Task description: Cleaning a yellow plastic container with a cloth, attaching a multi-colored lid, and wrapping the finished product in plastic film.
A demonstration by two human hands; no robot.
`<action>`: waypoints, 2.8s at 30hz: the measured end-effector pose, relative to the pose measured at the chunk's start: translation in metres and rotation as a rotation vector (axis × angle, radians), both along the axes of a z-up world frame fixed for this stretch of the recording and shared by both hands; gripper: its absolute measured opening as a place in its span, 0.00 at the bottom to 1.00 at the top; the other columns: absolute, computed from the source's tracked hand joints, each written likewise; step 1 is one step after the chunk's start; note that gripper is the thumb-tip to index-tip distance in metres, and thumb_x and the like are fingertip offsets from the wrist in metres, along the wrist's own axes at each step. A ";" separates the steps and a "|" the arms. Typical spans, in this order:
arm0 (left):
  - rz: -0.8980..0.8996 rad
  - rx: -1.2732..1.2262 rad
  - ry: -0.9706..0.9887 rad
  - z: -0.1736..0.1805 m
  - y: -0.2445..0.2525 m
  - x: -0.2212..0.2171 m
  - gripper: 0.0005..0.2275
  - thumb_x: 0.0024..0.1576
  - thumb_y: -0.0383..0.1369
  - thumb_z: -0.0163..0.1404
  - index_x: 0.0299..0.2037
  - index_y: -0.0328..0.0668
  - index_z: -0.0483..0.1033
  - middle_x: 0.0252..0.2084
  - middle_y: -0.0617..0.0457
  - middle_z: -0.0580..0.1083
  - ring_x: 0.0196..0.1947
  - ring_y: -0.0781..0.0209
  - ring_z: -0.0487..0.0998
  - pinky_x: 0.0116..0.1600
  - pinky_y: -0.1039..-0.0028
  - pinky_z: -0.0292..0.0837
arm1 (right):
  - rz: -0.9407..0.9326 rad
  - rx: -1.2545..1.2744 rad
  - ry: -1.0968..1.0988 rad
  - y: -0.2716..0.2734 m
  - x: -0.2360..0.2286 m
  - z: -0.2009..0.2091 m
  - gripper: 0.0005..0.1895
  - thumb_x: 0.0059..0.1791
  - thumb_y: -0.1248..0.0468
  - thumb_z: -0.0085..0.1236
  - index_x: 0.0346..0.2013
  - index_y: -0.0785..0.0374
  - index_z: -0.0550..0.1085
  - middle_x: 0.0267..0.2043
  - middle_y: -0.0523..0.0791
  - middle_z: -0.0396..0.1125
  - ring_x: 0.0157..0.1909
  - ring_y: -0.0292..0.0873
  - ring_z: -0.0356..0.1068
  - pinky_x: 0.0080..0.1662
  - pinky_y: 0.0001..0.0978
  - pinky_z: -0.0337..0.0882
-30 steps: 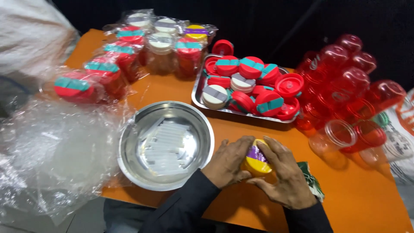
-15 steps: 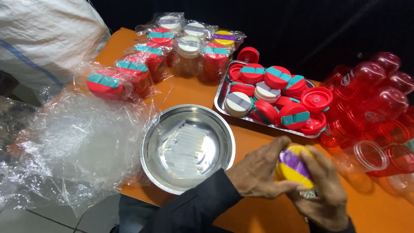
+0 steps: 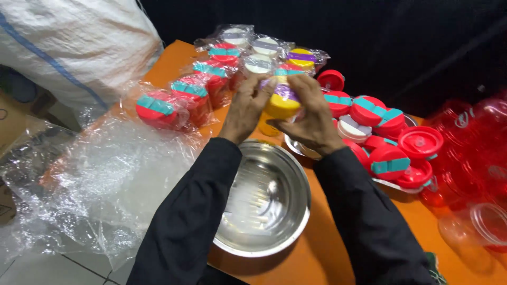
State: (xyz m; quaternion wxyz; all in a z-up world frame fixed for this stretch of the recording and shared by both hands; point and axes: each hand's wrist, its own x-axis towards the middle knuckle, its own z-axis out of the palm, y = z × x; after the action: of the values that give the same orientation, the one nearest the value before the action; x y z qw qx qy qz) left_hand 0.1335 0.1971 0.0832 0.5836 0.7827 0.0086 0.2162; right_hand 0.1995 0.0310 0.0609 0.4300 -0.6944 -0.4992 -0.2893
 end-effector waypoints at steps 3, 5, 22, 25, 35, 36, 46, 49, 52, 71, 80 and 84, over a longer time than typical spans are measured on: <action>0.085 0.015 0.215 -0.016 0.033 0.018 0.25 0.59 0.62 0.41 0.56 0.63 0.77 0.55 0.48 0.77 0.60 0.44 0.76 0.65 0.53 0.67 | -0.009 -0.016 0.032 0.041 0.031 -0.034 0.48 0.36 0.53 0.82 0.62 0.73 0.67 0.56 0.64 0.63 0.59 0.72 0.65 0.62 0.61 0.65; 0.141 -0.054 0.232 -0.028 0.043 0.031 0.25 0.58 0.59 0.41 0.56 0.60 0.78 0.54 0.44 0.77 0.61 0.40 0.74 0.64 0.55 0.66 | 0.002 -0.021 0.104 0.061 0.044 -0.051 0.47 0.35 0.57 0.81 0.62 0.72 0.66 0.56 0.65 0.64 0.59 0.72 0.65 0.61 0.63 0.65; 0.356 -0.207 0.285 -0.103 0.082 0.086 0.21 0.56 0.50 0.49 0.55 0.52 0.79 0.51 0.44 0.79 0.56 0.46 0.78 0.56 0.61 0.73 | -0.127 -0.216 0.302 0.114 0.070 -0.098 0.41 0.42 0.60 0.75 0.63 0.59 0.60 0.63 0.59 0.57 0.61 0.67 0.66 0.63 0.52 0.70; 0.400 -0.250 0.241 -0.104 0.079 0.091 0.21 0.56 0.49 0.50 0.54 0.49 0.80 0.50 0.42 0.79 0.55 0.45 0.79 0.55 0.62 0.74 | -0.222 -0.301 0.276 0.111 0.065 -0.095 0.43 0.43 0.62 0.73 0.66 0.60 0.58 0.67 0.60 0.52 0.63 0.69 0.64 0.64 0.53 0.71; 0.527 -0.347 0.239 -0.105 0.058 0.097 0.21 0.58 0.48 0.42 0.51 0.45 0.79 0.50 0.42 0.79 0.55 0.41 0.79 0.54 0.57 0.75 | -0.343 -0.341 0.281 0.118 0.068 -0.100 0.42 0.44 0.63 0.73 0.67 0.57 0.59 0.67 0.57 0.53 0.62 0.69 0.66 0.59 0.57 0.73; 0.526 -0.346 0.239 -0.108 0.057 0.099 0.21 0.58 0.48 0.42 0.51 0.45 0.79 0.50 0.42 0.79 0.55 0.41 0.79 0.54 0.57 0.75 | -0.344 -0.340 0.282 0.118 0.070 -0.103 0.42 0.44 0.63 0.73 0.67 0.57 0.59 0.67 0.57 0.53 0.62 0.69 0.66 0.59 0.57 0.73; 0.530 -0.367 0.257 -0.103 0.048 0.095 0.24 0.61 0.52 0.38 0.55 0.43 0.75 0.53 0.37 0.77 0.57 0.39 0.77 0.57 0.53 0.72 | -0.438 -0.418 0.292 0.116 0.067 -0.101 0.45 0.43 0.58 0.73 0.70 0.53 0.59 0.72 0.53 0.49 0.70 0.64 0.59 0.59 0.56 0.73; 0.525 -0.369 0.301 -0.101 0.050 0.092 0.29 0.60 0.57 0.38 0.58 0.42 0.72 0.56 0.36 0.75 0.58 0.38 0.76 0.59 0.53 0.71 | -0.452 -0.452 0.314 0.119 0.067 -0.095 0.47 0.42 0.58 0.73 0.71 0.53 0.58 0.74 0.55 0.47 0.72 0.65 0.55 0.59 0.59 0.73; 0.510 -0.379 0.347 -0.104 0.049 0.093 0.32 0.59 0.60 0.38 0.62 0.44 0.68 0.60 0.39 0.73 0.58 0.40 0.77 0.63 0.53 0.70 | -0.454 -0.503 0.336 0.117 0.071 -0.096 0.49 0.42 0.57 0.74 0.72 0.52 0.55 0.75 0.56 0.44 0.73 0.65 0.53 0.58 0.60 0.73; 0.512 -0.338 0.412 -0.090 0.039 0.063 0.40 0.58 0.63 0.42 0.68 0.35 0.61 0.69 0.35 0.65 0.71 0.39 0.63 0.70 0.52 0.62 | -0.348 -0.459 0.315 0.073 0.049 -0.067 0.65 0.38 0.49 0.78 0.78 0.58 0.46 0.77 0.59 0.43 0.76 0.67 0.49 0.60 0.65 0.71; 0.475 -0.244 0.420 -0.085 0.025 0.041 0.40 0.58 0.59 0.43 0.70 0.30 0.59 0.71 0.33 0.62 0.73 0.40 0.61 0.73 0.50 0.57 | -0.375 -0.346 0.161 0.037 0.028 -0.088 0.40 0.48 0.52 0.67 0.69 0.61 0.61 0.69 0.57 0.55 0.71 0.64 0.57 0.62 0.57 0.70; 0.494 -0.176 0.470 -0.109 0.031 0.050 0.45 0.58 0.63 0.42 0.73 0.27 0.52 0.73 0.32 0.60 0.73 0.37 0.60 0.72 0.42 0.53 | -0.388 -0.313 0.060 0.030 0.032 -0.115 0.32 0.49 0.49 0.66 0.60 0.64 0.68 0.65 0.57 0.59 0.69 0.65 0.59 0.66 0.51 0.65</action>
State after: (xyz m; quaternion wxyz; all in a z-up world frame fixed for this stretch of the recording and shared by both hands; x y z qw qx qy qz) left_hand 0.1838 0.2286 -0.0259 0.5608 0.7321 0.3505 0.1633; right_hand 0.2311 0.0610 -0.0539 0.2681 -0.8437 -0.3822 -0.2648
